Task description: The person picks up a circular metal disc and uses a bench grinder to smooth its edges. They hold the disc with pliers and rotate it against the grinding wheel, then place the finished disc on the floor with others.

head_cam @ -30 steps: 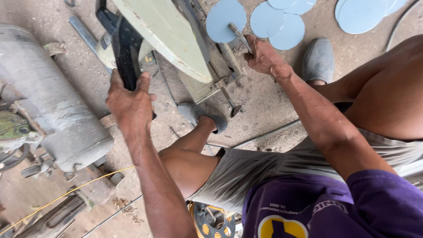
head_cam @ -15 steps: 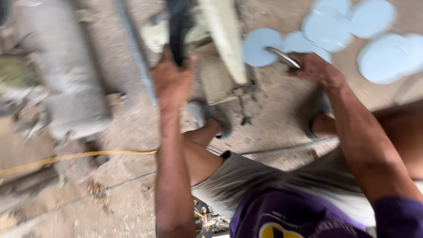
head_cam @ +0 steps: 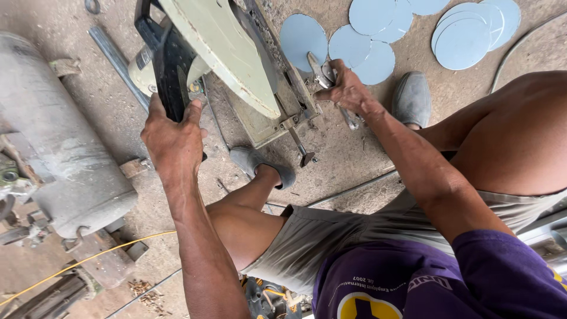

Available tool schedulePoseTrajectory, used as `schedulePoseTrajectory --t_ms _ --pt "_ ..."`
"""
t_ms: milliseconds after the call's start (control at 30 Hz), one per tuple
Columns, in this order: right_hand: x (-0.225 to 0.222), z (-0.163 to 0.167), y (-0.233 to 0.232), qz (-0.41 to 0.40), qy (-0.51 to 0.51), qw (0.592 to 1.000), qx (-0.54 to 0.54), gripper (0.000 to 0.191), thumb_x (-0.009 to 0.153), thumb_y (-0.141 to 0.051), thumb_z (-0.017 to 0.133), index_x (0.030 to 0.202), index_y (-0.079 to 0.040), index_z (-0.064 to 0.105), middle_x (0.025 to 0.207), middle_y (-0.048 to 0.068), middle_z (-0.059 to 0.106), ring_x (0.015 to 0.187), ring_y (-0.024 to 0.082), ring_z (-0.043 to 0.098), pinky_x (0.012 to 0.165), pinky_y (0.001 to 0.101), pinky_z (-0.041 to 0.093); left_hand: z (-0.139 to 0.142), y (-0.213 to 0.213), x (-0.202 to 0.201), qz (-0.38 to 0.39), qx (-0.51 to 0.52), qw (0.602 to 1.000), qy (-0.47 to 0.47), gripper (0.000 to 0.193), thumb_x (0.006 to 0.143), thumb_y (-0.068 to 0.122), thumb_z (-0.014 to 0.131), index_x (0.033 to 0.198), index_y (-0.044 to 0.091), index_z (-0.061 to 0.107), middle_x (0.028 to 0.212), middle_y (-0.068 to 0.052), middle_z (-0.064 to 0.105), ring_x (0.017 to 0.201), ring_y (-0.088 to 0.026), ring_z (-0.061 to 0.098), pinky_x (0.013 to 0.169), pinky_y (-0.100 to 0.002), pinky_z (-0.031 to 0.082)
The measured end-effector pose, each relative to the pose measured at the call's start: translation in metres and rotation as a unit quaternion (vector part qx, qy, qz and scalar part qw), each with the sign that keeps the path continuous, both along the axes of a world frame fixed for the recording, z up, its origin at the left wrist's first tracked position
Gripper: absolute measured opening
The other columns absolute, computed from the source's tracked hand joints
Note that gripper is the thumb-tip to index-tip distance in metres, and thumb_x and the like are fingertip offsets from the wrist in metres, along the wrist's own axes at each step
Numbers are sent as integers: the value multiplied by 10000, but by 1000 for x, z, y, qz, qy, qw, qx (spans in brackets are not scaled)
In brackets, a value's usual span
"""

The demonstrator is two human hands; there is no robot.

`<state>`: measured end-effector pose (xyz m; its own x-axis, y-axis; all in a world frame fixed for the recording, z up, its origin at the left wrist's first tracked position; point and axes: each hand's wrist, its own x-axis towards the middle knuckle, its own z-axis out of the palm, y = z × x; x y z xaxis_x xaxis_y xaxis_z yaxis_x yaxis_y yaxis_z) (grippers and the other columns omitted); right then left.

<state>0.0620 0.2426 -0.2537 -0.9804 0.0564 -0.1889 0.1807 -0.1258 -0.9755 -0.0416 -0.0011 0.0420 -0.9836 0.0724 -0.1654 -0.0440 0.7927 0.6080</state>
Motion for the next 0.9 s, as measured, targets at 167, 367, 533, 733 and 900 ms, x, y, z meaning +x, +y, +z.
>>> schedulePoseTrajectory --t_ms 167,367,533,733,900 --pt "-20 -28 -26 -39 263 947 -180 598 875 -245 762 1362 -120 437 1502 200 504 1519 305 442 1352 482 280 0 3 1 32 -12 999 -30 489 933 173 747 1356 0 572 924 -180 757 564 -178 721 366 -279 500" --pt "-36 -10 -23 -26 -148 983 -100 937 747 -161 816 1513 48 319 1459 256 504 1387 353 486 1194 536 304 0 4 -1 37 -27 999 -29 548 912 188 742 1390 31 526 907 -147 756 542 -150 718 328 -234 506" --pt "-11 2 -4 67 -203 975 58 671 856 -180 720 1473 51 593 1203 435 620 1213 510 563 1175 586 415 -1 3 0 33 -29 999 -28 557 906 178 743 1396 30 524 894 -141 751 531 -148 714 327 -232 499" --pt "8 -11 25 142 -211 938 235 740 775 -258 775 1454 -75 549 1180 180 731 1135 304 670 1087 465 464 2 5 1 13 -7 1000 -24 413 935 153 740 1289 -8 598 901 -146 743 538 -154 690 343 -244 481" --pt "9 -27 10 -3 -102 989 110 767 717 -327 903 1298 16 536 1122 181 706 1109 284 637 1070 421 448 2 6 2 23 -29 999 -24 414 923 164 730 1281 13 588 888 -126 741 538 -132 707 345 -236 510"
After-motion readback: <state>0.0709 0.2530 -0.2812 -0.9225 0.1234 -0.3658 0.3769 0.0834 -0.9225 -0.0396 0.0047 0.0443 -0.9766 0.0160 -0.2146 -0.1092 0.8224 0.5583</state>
